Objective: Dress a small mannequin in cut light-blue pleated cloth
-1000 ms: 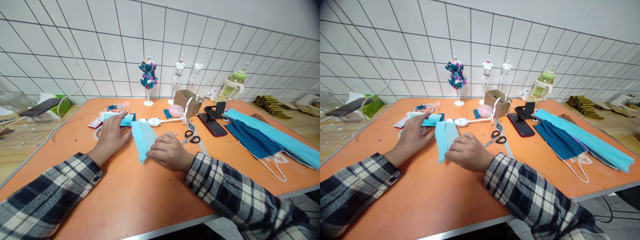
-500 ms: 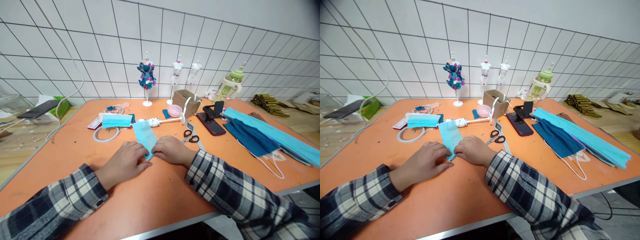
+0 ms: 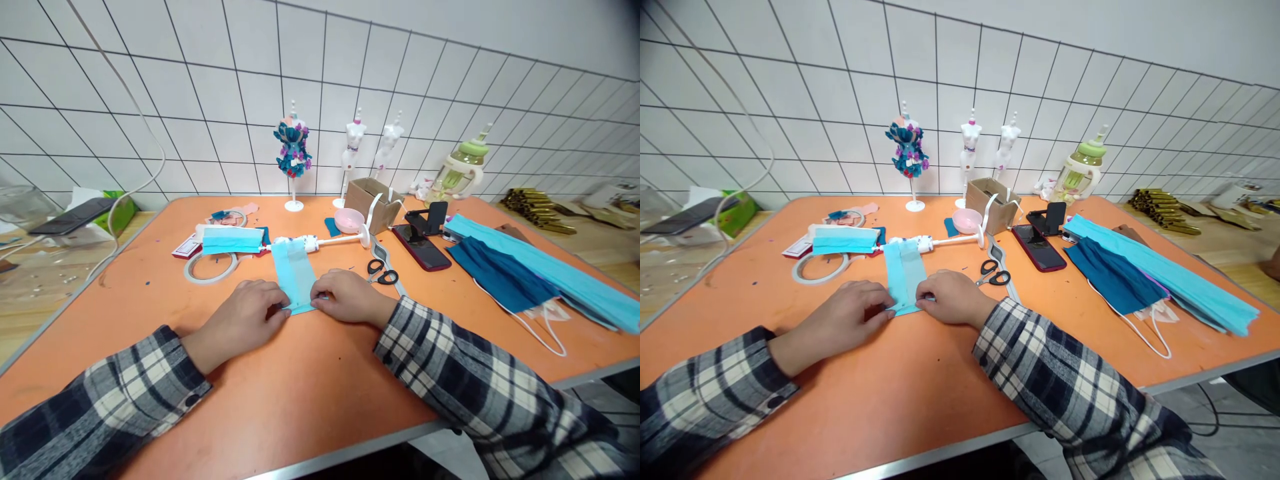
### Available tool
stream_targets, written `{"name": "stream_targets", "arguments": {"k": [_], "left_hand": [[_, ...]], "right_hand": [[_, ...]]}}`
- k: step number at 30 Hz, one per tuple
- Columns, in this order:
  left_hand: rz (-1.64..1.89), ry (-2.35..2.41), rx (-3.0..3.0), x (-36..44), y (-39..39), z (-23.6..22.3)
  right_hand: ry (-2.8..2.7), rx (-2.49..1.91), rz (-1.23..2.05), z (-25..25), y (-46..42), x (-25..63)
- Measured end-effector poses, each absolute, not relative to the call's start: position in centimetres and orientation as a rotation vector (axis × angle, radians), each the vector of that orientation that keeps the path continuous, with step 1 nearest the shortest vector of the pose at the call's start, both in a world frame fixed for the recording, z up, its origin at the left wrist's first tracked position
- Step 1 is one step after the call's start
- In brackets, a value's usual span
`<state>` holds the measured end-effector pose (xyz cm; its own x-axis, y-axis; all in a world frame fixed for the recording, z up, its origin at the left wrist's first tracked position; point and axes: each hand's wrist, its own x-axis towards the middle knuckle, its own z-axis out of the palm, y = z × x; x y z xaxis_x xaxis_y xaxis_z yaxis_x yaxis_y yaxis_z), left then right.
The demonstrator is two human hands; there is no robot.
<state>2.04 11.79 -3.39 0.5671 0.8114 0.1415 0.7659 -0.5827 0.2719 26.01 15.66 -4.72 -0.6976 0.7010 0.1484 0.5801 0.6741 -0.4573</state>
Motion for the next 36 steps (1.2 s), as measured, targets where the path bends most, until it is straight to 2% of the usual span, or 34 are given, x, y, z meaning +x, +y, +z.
{"name": "stream_targets", "arguments": {"k": [7, 12, 16, 21, 26, 36], "left_hand": [[0.428, 1.364, 2.494, 1.9, 12.7, -4.2], [0.355, 1.482, 2.533, 2.0, 12.8, -4.2], [0.473, 1.464, 2.693, 2.0, 12.3, -3.7], [0.417, 1.045, 3.042, 2.3, 11.8, -3.5], [0.354, 1.018, 2.989, 2.5, 12.3, -3.5], [0.367, 0.995, 3.027, 2.4, 12.4, -3.2]], "right_hand": [[-2.463, -1.149, 0.775, -5.1, 15.6, 25.8], [-2.437, -1.188, 0.792, -5.1, 15.6, 25.6], [-2.445, -1.192, 0.783, -5.0, 15.6, 25.6], [-2.466, -1.189, 0.748, -5.1, 15.6, 25.6], [-2.513, -1.182, 0.694, -5.0, 15.5, 25.5], [-2.582, -1.213, 0.369, -3.0, 15.6, 27.4]]}}
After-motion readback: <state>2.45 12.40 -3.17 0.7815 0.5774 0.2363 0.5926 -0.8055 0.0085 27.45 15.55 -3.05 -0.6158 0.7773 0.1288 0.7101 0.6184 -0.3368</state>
